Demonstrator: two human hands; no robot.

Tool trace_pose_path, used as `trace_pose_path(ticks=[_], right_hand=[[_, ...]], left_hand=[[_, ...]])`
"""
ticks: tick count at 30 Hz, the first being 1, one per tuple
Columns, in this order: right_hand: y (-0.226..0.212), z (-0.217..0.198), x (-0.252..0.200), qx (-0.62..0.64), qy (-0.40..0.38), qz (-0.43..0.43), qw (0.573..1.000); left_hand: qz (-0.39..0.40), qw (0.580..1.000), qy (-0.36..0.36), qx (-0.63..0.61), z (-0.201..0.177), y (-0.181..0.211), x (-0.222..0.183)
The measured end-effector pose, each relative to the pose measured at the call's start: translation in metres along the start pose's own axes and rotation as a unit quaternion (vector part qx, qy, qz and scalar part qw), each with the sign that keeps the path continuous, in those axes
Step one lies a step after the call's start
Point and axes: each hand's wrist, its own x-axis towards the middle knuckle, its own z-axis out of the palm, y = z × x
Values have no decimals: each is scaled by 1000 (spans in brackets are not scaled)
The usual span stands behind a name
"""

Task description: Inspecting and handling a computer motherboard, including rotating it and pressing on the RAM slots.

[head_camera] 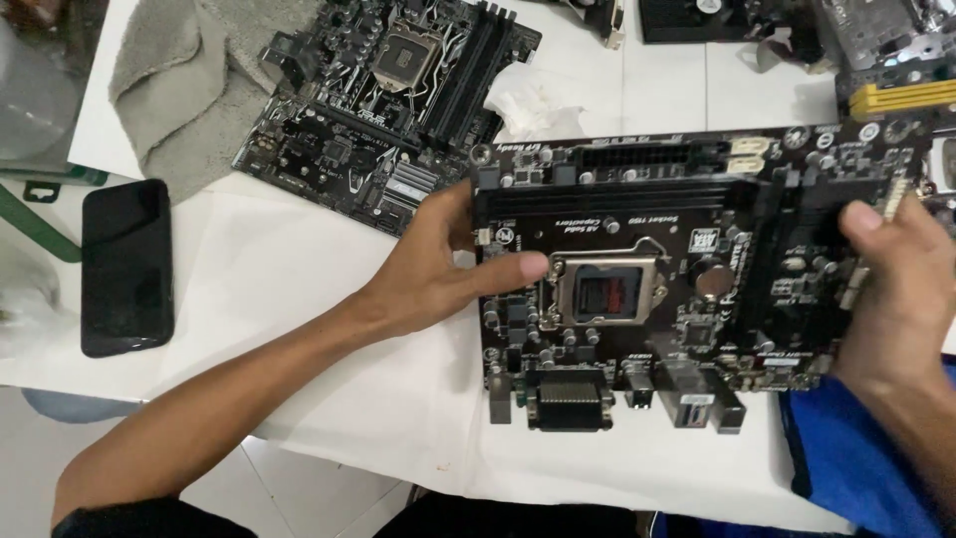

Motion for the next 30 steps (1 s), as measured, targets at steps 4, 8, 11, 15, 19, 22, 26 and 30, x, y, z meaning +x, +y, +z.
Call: trace_pose_path(ticks=[4, 8, 11, 15, 19, 22, 26, 30], right_hand=[[-4, 13, -19, -31, 24, 26, 999], [-5, 19, -23, -34, 6, 0, 999], [-6, 14, -23, -51, 11, -13, 999], [-4, 9, -16, 22, 35, -43, 998], [-2, -2, 1, 13, 21, -86, 996], [5, -14, 13, -31, 29, -155, 987], [6, -12, 12, 11, 25, -170, 985], [11, -9, 13, 36, -5, -225, 974]], left_hand=[[-25, 991, 108, -70, 10, 12, -3], [-205, 957, 205, -8, 24, 20, 3], [-126, 963, 235, 41, 35, 25, 11], [-61, 962, 264, 31, 40, 32, 28], [-74, 970, 210, 96, 35, 39, 34], [10, 975, 134, 177, 19, 25, 28], [199, 962, 126, 139, 5, 20, 31], [223, 951, 169, 134, 5, 24, 28]])
